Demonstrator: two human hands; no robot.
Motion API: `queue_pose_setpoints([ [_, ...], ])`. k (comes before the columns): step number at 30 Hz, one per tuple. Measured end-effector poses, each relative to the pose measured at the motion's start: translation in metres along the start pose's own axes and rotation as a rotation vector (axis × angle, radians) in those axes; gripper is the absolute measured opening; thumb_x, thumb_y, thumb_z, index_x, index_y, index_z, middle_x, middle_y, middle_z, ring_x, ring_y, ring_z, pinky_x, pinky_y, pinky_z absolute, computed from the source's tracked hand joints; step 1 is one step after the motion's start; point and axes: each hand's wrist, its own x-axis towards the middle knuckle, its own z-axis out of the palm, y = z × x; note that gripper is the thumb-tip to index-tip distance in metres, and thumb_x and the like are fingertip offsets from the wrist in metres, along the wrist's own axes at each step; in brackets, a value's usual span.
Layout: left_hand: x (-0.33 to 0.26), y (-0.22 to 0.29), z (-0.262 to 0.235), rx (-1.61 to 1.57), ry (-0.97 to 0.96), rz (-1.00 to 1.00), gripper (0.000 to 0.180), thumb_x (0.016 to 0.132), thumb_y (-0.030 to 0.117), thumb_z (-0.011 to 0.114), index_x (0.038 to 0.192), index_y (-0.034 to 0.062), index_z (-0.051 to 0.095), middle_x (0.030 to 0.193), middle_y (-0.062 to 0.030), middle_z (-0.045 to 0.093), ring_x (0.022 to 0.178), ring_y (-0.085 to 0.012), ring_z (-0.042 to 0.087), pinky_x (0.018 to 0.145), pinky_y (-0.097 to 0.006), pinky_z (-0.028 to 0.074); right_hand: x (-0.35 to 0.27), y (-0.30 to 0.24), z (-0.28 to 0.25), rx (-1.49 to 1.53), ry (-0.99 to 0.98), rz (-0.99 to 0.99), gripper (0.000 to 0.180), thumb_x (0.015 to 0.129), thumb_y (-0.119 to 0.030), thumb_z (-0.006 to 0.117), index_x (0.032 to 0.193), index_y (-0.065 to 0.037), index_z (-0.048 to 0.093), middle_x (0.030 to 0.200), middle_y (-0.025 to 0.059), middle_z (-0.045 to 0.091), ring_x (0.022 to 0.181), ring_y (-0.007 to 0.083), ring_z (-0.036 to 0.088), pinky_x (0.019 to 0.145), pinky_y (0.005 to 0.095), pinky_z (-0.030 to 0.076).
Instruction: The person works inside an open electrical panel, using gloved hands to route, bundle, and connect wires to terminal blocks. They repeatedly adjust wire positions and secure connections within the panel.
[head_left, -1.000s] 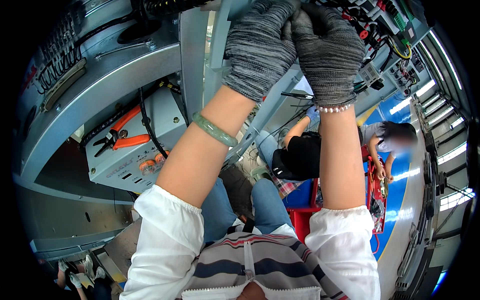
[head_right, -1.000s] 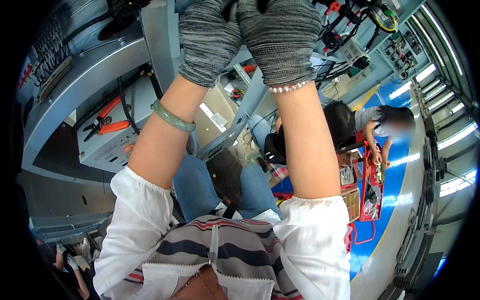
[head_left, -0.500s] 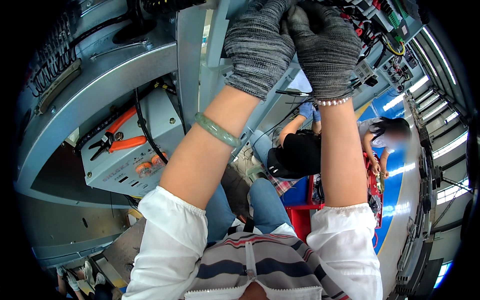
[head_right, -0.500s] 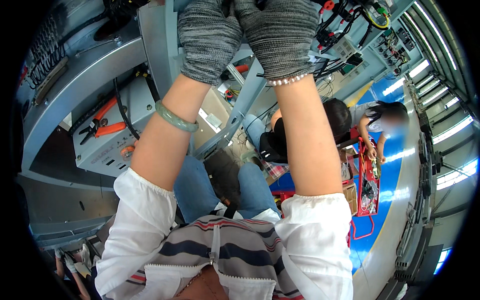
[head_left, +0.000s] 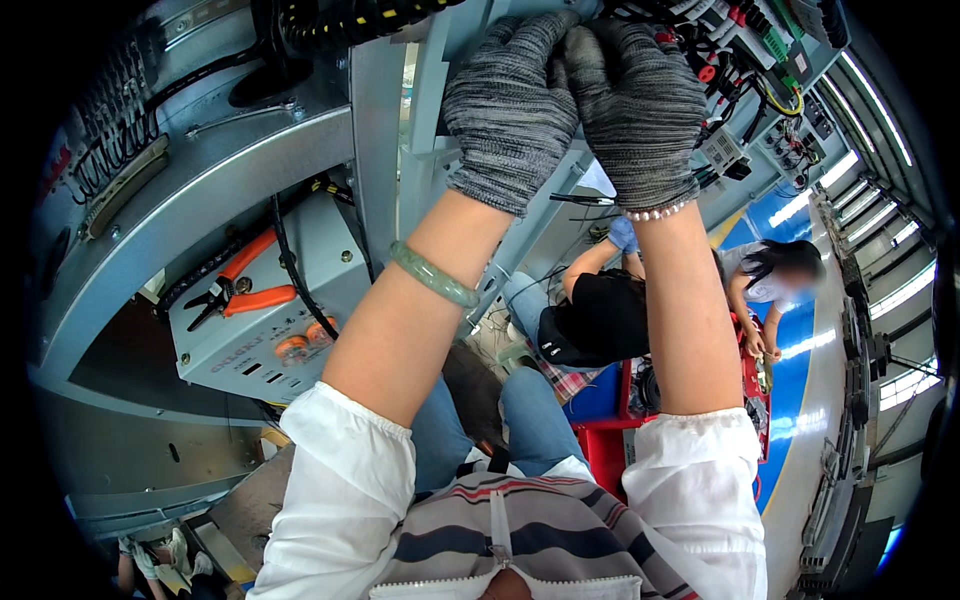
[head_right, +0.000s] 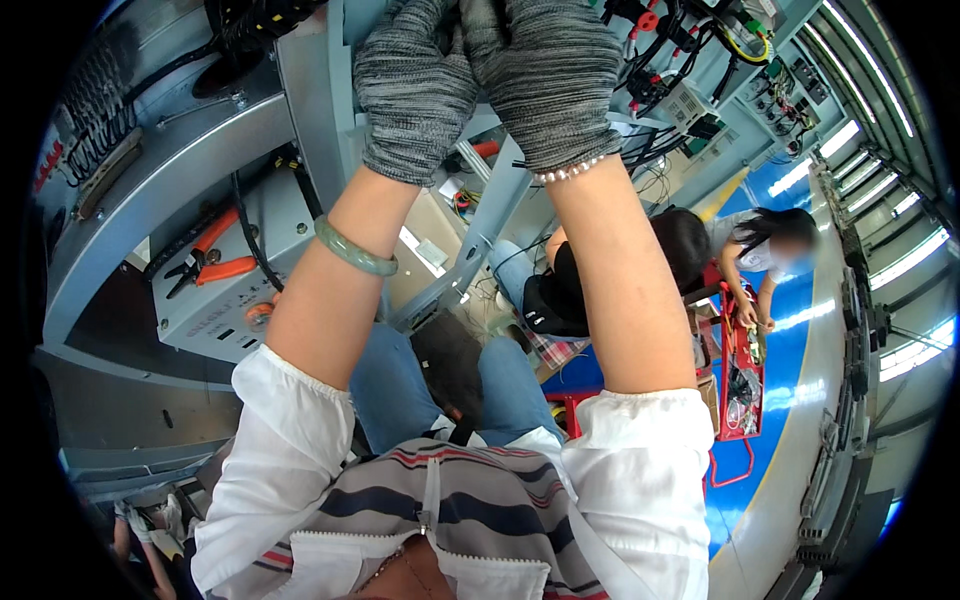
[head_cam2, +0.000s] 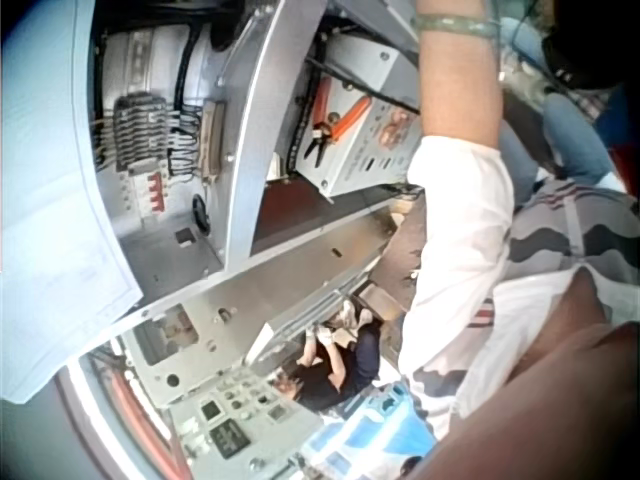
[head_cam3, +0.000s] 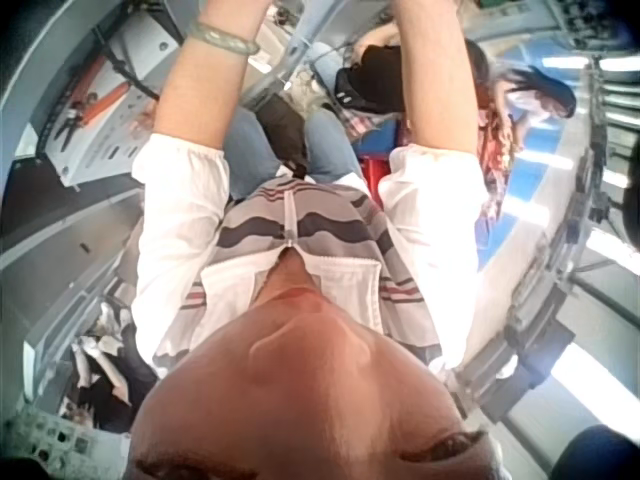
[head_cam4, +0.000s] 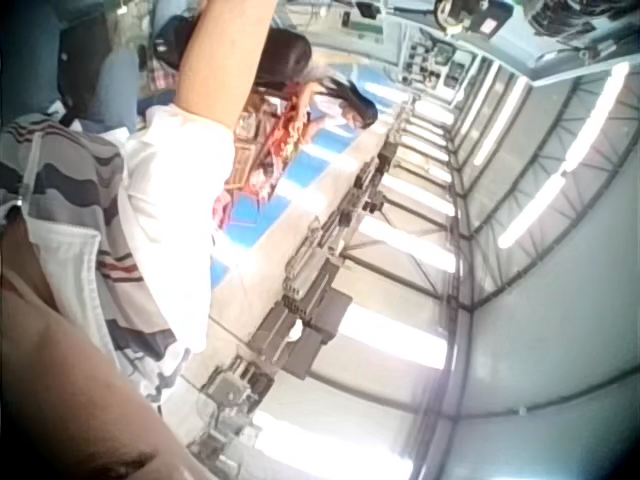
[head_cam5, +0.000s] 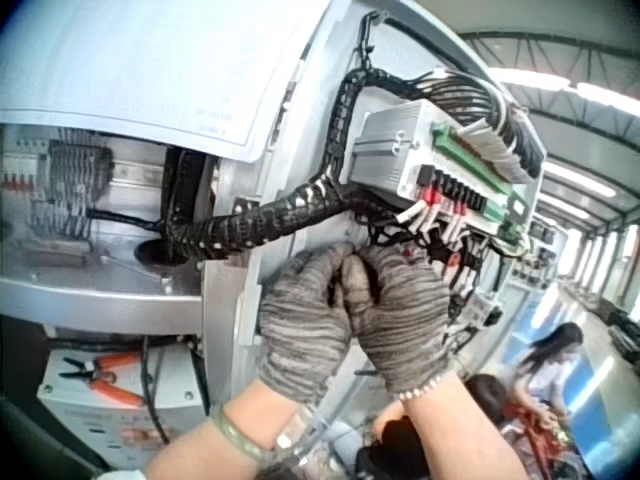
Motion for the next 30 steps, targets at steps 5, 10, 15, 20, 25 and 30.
queue_pose_setpoints([
  [5,-0.006,-0.007,0.007,0.048,-0.072,-0.071,0.027,0.082,0.017,0.058,0.109,0.0158,0.061,0.1,-0.01,0.061,0.088,-0.0281,0.062,0.078,-0.039,0.051,0.005,-0.003,-0.01,0.034,-0.126,0.012,0.03,0.084,-0.034,0.062,0.093,-0.006,0.068,0.076,0.013,0.067,0.067,0.0243,0.067,0.062,0.0329,0.053],
  [10,-0.004,-0.005,0.002,0.011,-0.038,-0.05,0.027,0.08,0.014,0.06,0.107,0.0153,0.062,0.097,-0.0098,0.062,0.087,-0.0282,0.062,0.077,-0.039,0.05,0.007,-0.004,-0.006,0.074,-0.209,0.115,0.031,0.084,-0.034,0.06,0.093,-0.006,0.068,0.076,0.0131,0.067,0.066,0.0249,0.066,0.061,0.0331,0.053],
  [15,-0.002,-0.006,0.004,0.053,-0.035,-0.032,0.027,0.08,0.013,0.059,0.106,0.0139,0.063,0.096,-0.0104,0.062,0.086,-0.0284,0.062,0.076,-0.037,0.051,0.005,-0.009,-0.009,0.088,-0.144,0.147,0.029,0.085,-0.034,0.061,0.093,-0.007,0.067,0.076,0.0116,0.067,0.063,0.0235,0.066,0.061,0.0323,0.052],
  [20,-0.002,-0.002,0.002,0.013,-0.04,-0.036,0.026,0.081,0.013,0.058,0.107,0.0128,0.062,0.097,-0.0114,0.061,0.085,-0.0286,0.062,0.077,-0.038,0.051,0.0,-0.013,-0.003,0.313,0.019,0.197,0.025,0.082,-0.029,0.066,0.091,-0.006,0.067,0.074,0.0113,0.067,0.066,0.022,0.066,0.062,0.0313,0.052],
  [25,-0.003,-0.005,0.005,0.008,-0.048,-0.044,0.029,0.079,0.008,0.064,0.108,0.0082,0.063,0.099,-0.0112,0.063,0.089,-0.0248,0.063,0.081,-0.033,0.05,-0.007,-0.001,-0.001,0.086,0.01,0.032,0.026,0.08,-0.031,0.066,0.087,-0.006,0.067,0.074,0.0133,0.064,0.068,0.0264,0.064,0.063,0.0354,0.052],
  [30,-0.006,-0.006,0.004,-0.021,-0.051,-0.06,0.026,0.081,0.012,0.059,0.107,0.014,0.063,0.097,-0.0099,0.061,0.086,-0.0284,0.062,0.077,-0.037,0.05,-0.014,-0.009,-0.001,0.313,0.063,0.185,0.023,0.08,-0.03,0.065,0.086,-0.008,0.066,0.079,0.0135,0.064,0.068,0.0276,0.063,0.062,0.036,0.052],
])
